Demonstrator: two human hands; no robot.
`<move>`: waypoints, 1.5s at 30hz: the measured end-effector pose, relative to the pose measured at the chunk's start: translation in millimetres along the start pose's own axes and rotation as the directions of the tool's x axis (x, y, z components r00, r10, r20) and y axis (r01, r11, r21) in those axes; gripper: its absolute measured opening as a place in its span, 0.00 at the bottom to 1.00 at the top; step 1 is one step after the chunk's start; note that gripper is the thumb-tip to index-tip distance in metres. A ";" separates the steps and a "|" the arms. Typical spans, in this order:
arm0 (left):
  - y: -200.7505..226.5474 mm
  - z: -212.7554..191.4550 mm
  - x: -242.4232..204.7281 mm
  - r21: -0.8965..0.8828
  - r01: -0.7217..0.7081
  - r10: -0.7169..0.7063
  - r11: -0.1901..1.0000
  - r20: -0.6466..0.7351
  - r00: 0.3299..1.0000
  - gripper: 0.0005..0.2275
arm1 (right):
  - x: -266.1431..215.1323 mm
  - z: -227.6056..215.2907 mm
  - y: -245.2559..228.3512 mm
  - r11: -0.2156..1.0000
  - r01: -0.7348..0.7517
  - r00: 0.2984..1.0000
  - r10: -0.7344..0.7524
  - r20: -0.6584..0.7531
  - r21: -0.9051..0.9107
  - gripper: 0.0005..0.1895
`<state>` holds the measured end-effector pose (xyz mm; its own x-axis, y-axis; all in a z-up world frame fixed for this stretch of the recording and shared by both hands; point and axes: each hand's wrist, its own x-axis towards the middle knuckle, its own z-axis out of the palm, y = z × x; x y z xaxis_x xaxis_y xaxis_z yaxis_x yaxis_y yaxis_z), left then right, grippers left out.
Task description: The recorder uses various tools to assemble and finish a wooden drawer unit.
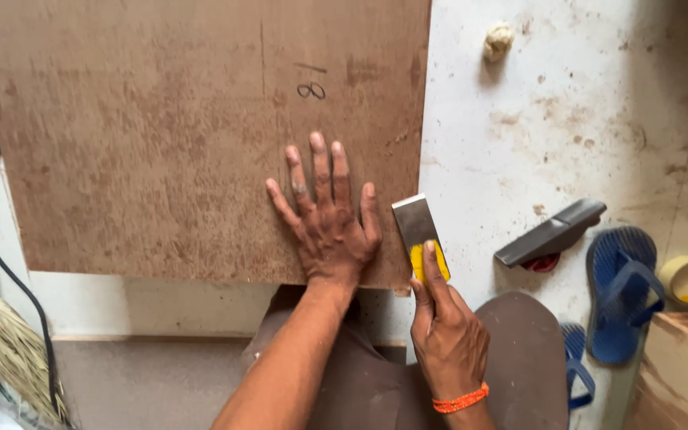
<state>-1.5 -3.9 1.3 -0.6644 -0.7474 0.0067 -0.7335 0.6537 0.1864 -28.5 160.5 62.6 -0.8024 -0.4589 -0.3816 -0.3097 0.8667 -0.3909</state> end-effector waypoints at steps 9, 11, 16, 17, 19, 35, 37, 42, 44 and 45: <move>-1.2 2.3 0.5 -0.001 -0.009 0.009 1.000 -0.018 1.000 0.29 | -0.1 4.9 2.4 0.999 0.022 0.999 -0.021 -0.050 0.024 0.33; -1.2 2.4 -2.3 0.002 -0.015 0.015 1.000 -0.019 1.000 0.28 | 5.7 1.7 -0.2 1.000 -0.013 1.000 0.013 0.004 0.020 0.33; -0.7 4.5 -3.9 0.007 -0.014 0.014 1.000 -0.036 0.999 0.28 | -1.3 1.4 9.7 0.996 0.060 0.997 -0.058 -0.043 0.062 0.33; -0.5 5.8 -2.9 0.010 -0.008 0.008 1.000 -0.028 1.000 0.29 | -2.4 3.2 12.5 0.998 0.053 0.998 -0.052 -0.031 0.039 0.34; -1.9 4.8 0.4 0.021 -0.014 0.015 1.000 -0.037 0.999 0.29 | 12.6 1.9 5.9 0.997 0.077 0.996 -0.076 -0.054 0.020 0.34; -1.1 4.7 -2.8 0.023 -0.010 0.010 1.000 -0.017 1.000 0.29 | 0.9 2.5 4.9 0.999 -0.015 0.998 0.017 0.062 -0.037 0.33; -3.1 4.6 -0.3 0.029 -0.011 0.012 1.000 -0.026 1.000 0.29 | 10.5 6.4 3.7 1.000 0.015 1.000 -0.015 0.025 -0.021 0.33; -1.3 5.3 -2.5 0.038 -0.013 0.013 0.999 -0.021 1.000 0.29 | 7.7 -0.4 2.8 1.000 -0.012 0.998 0.014 0.064 -0.027 0.33; -2.8 5.7 -4.9 0.005 -0.018 0.018 1.000 -0.021 1.000 0.29 | 4.6 3.7 5.7 1.000 -0.021 0.998 0.020 0.063 0.012 0.33; -4.3 3.8 -0.2 0.010 -0.015 0.015 1.000 -0.023 1.000 0.29 | 15.2 1.3 -1.4 1.000 -0.016 0.998 0.015 0.065 0.015 0.33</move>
<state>1.3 -6.1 -3.2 -0.6719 -0.7399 0.0324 -0.7248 0.6659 0.1766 -39.6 152.1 56.3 -0.7718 -0.4577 -0.4415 -0.2890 0.8708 -0.3977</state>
